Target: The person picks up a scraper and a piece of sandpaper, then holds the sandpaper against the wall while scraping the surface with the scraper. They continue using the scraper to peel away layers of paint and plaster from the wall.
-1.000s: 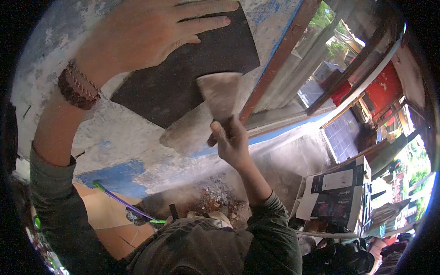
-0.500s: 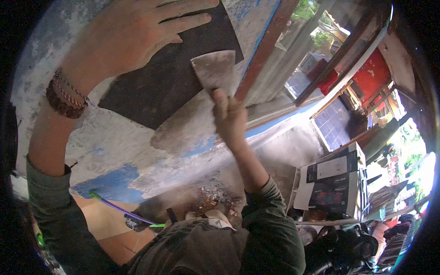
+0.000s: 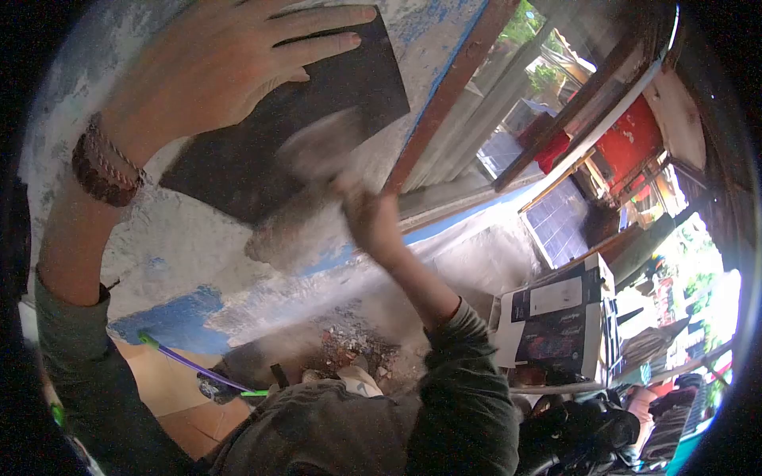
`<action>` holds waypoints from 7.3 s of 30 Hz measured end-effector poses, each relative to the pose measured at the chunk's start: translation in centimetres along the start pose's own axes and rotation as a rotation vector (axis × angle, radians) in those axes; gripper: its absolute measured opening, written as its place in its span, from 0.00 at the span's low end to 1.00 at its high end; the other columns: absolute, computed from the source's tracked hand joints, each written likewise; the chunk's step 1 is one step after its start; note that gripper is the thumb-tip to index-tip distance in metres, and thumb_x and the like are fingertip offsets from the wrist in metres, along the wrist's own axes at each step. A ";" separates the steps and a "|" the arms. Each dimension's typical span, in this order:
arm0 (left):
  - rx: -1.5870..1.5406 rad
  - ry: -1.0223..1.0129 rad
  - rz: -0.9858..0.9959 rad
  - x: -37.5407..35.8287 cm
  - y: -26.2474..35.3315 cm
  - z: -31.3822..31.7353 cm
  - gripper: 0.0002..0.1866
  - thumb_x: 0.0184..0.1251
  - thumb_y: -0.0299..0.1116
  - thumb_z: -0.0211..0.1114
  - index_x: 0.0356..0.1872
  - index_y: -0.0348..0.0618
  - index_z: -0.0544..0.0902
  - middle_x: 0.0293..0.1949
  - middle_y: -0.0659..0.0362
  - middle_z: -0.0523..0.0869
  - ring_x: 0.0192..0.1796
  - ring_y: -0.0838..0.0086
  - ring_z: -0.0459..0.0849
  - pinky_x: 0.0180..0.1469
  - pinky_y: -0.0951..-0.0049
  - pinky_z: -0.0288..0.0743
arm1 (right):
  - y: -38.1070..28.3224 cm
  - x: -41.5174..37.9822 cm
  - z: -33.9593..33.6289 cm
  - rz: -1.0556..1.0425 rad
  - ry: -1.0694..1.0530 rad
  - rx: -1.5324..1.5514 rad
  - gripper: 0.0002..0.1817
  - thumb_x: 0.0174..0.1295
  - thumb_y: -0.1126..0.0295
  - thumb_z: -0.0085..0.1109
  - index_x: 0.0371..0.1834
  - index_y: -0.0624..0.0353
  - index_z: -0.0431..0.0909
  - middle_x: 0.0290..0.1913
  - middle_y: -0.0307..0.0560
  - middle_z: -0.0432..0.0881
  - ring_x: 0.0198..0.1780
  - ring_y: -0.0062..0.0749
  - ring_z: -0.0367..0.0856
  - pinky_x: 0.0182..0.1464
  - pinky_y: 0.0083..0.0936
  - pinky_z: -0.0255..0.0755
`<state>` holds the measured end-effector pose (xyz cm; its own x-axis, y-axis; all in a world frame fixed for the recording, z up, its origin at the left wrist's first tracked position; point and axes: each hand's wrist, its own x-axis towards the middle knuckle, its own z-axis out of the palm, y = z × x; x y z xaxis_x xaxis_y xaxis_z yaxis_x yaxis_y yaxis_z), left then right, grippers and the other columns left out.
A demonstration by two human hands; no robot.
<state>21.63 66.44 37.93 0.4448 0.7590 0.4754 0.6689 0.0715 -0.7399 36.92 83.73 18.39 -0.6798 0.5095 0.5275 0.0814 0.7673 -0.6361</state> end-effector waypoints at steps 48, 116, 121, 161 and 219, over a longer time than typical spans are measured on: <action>0.106 0.060 0.015 1.0 0.7 0.8 0.19 0.64 0.48 0.61 0.54 0.59 0.82 0.61 0.70 0.78 0.72 0.70 0.62 0.77 0.46 0.37 | 2.6 0.8 -1.7 0.214 0.068 0.145 0.22 0.72 0.56 0.45 0.28 0.62 0.77 0.18 0.61 0.76 0.25 0.56 0.81 0.25 0.42 0.72; 0.079 -0.033 -0.013 1.1 1.2 -0.5 0.20 0.56 0.43 0.67 0.51 0.55 0.83 0.61 0.67 0.77 0.72 0.67 0.61 0.76 0.45 0.38 | -0.2 1.5 -3.2 0.231 -0.003 0.135 0.26 0.71 0.54 0.49 0.25 0.67 0.79 0.17 0.49 0.74 0.25 0.29 0.78 0.27 0.34 0.70; 0.062 0.046 -0.007 0.8 0.7 1.2 0.20 0.55 0.43 0.67 0.50 0.56 0.84 0.61 0.67 0.77 0.72 0.67 0.62 0.76 0.45 0.37 | 1.7 1.1 -4.1 -0.109 -0.168 -0.032 0.24 0.71 0.54 0.49 0.29 0.66 0.81 0.23 0.55 0.80 0.29 0.42 0.83 0.32 0.35 0.73; 0.160 0.176 0.024 0.7 0.3 2.6 0.19 0.63 0.49 0.61 0.54 0.59 0.82 0.64 0.71 0.75 0.74 0.69 0.58 0.76 0.44 0.33 | 1.0 1.3 -1.0 -0.146 0.062 0.074 0.13 0.65 0.65 0.55 0.38 0.67 0.79 0.24 0.66 0.78 0.29 0.59 0.81 0.31 0.40 0.74; 0.079 0.263 0.019 0.5 0.0 2.6 0.15 0.64 0.42 0.57 0.49 0.55 0.85 0.56 0.69 0.82 0.71 0.70 0.63 0.77 0.47 0.38 | -3.5 1.4 -0.2 -0.186 0.061 -0.079 0.15 0.68 0.64 0.55 0.32 0.67 0.81 0.20 0.55 0.79 0.21 0.39 0.80 0.23 0.30 0.71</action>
<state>20.34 68.54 36.93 0.6034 0.5671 0.5606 0.6147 0.1171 -0.7800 35.83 81.90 21.50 -0.6434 0.3772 0.6661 0.0172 0.8771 -0.4800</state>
